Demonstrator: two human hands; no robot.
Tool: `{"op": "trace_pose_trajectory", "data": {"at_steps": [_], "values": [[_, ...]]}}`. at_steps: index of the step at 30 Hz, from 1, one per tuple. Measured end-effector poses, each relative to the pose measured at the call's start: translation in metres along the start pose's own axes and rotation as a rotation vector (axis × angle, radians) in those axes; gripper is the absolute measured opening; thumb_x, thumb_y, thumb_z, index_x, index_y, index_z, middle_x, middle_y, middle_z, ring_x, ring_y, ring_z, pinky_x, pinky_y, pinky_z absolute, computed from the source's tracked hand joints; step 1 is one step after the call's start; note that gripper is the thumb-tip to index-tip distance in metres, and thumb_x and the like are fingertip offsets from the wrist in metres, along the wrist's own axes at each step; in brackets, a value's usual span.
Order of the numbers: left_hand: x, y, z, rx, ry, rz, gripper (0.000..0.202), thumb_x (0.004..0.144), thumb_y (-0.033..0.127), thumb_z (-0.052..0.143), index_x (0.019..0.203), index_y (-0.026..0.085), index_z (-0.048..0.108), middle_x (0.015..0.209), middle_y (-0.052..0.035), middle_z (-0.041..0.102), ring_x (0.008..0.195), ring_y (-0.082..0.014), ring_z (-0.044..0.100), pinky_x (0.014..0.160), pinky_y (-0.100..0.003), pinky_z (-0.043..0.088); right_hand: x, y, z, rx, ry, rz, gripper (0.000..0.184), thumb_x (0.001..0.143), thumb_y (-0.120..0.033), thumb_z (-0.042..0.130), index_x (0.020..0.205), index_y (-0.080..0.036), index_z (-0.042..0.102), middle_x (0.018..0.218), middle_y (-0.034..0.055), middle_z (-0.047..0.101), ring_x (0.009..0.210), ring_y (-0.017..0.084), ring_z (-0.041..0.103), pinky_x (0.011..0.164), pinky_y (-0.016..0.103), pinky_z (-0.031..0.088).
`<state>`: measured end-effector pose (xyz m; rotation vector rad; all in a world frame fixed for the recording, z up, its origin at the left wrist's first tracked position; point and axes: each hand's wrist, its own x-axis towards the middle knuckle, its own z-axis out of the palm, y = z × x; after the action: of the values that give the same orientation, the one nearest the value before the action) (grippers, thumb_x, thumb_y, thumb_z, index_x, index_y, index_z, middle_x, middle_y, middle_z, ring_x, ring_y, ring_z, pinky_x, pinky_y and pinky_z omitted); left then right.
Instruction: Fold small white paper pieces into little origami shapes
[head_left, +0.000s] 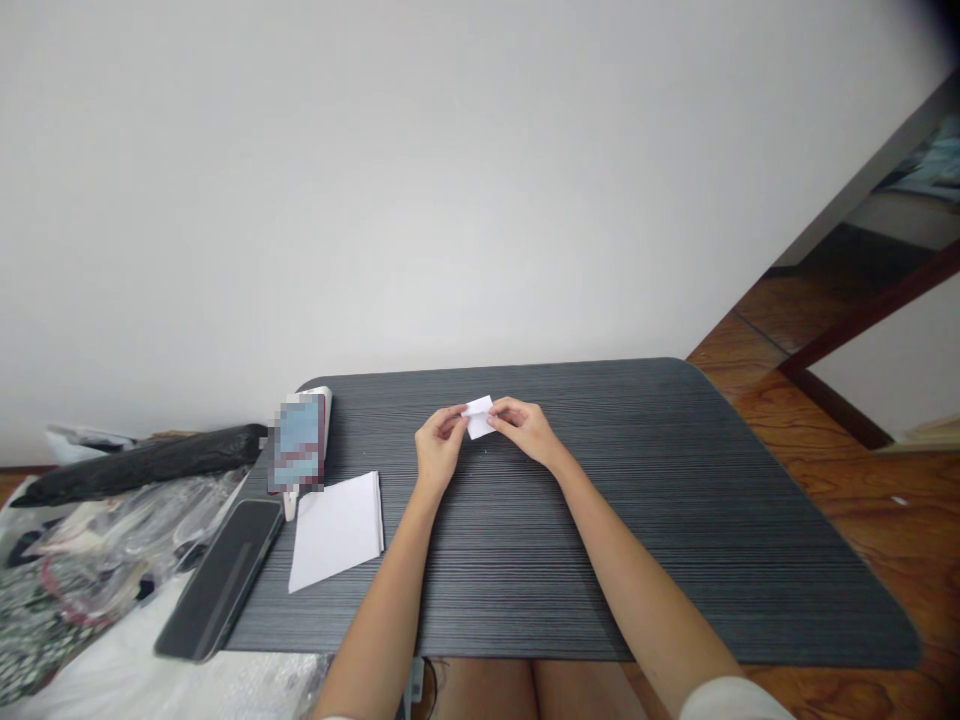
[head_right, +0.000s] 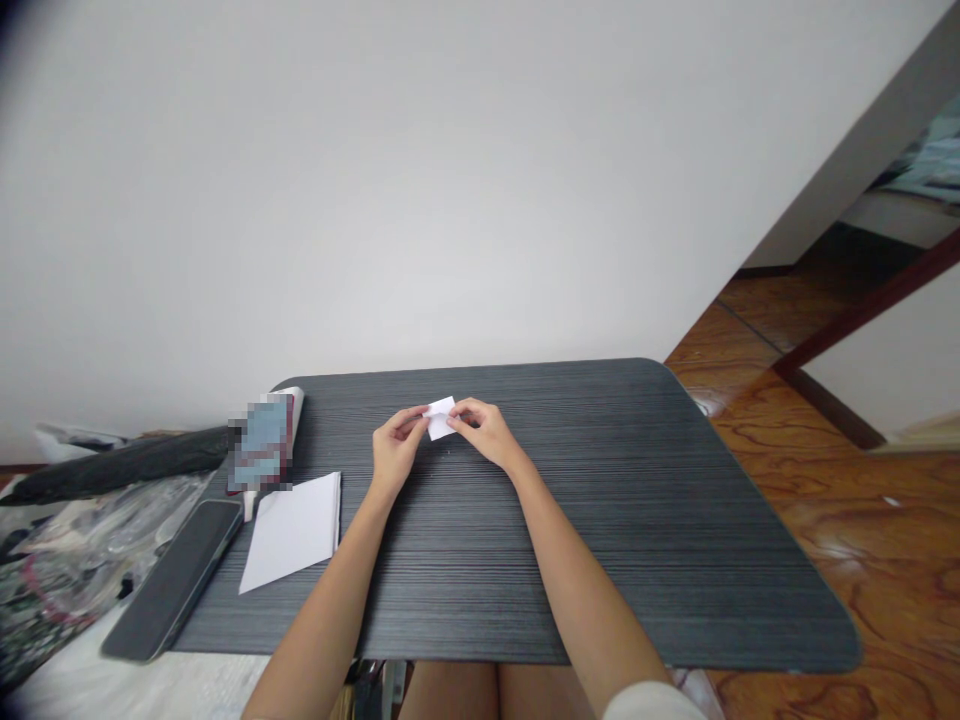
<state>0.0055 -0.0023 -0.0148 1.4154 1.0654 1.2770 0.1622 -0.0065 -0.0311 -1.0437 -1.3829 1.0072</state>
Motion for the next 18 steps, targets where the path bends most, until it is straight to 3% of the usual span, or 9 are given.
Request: {"op": "trace_pose_trajectory", "data": {"at_steps": [5,10,18], "values": [[0.0002,0.0023,0.0017,-0.022,0.036,-0.049,0.017,0.066,0.025,0.063,0.08,0.014,0.062,0.083,-0.0061,0.066,0.076,-0.0165,0.063,0.073,-0.028,0.05,-0.002,-0.0044,0.001,0.008,-0.02,-0.029,0.017,0.068,-0.033,0.062,0.075,-0.017,0.06,0.09,0.005,0.056,0.082,0.015,0.056,0.071,0.027,0.046],[-0.0006,-0.0005,0.002,0.006,0.001,0.03,0.014,0.068,0.025,0.061,0.075,0.014,0.065,0.082,-0.0056,0.065,0.077,-0.0159,0.062,0.076,-0.029,0.05,-0.0033,-0.0078,0.0007,0.022,-0.027,-0.046,0.014,0.068,-0.031,0.063,0.074,-0.018,0.062,0.101,0.0068,0.053,0.094,0.018,0.053,0.076,0.028,0.044],[-0.0013,-0.0037,-0.0001,0.062,-0.06,0.084,0.015,0.071,0.024,0.058,0.079,0.014,0.067,0.086,-0.0071,0.066,0.08,-0.0162,0.062,0.077,-0.03,0.05,-0.0008,-0.0062,0.0016,0.157,-0.015,0.027,0.013,0.065,-0.032,0.065,0.065,-0.019,0.064,0.096,0.0051,0.059,0.087,0.017,0.055,0.075,0.029,0.044]]}}
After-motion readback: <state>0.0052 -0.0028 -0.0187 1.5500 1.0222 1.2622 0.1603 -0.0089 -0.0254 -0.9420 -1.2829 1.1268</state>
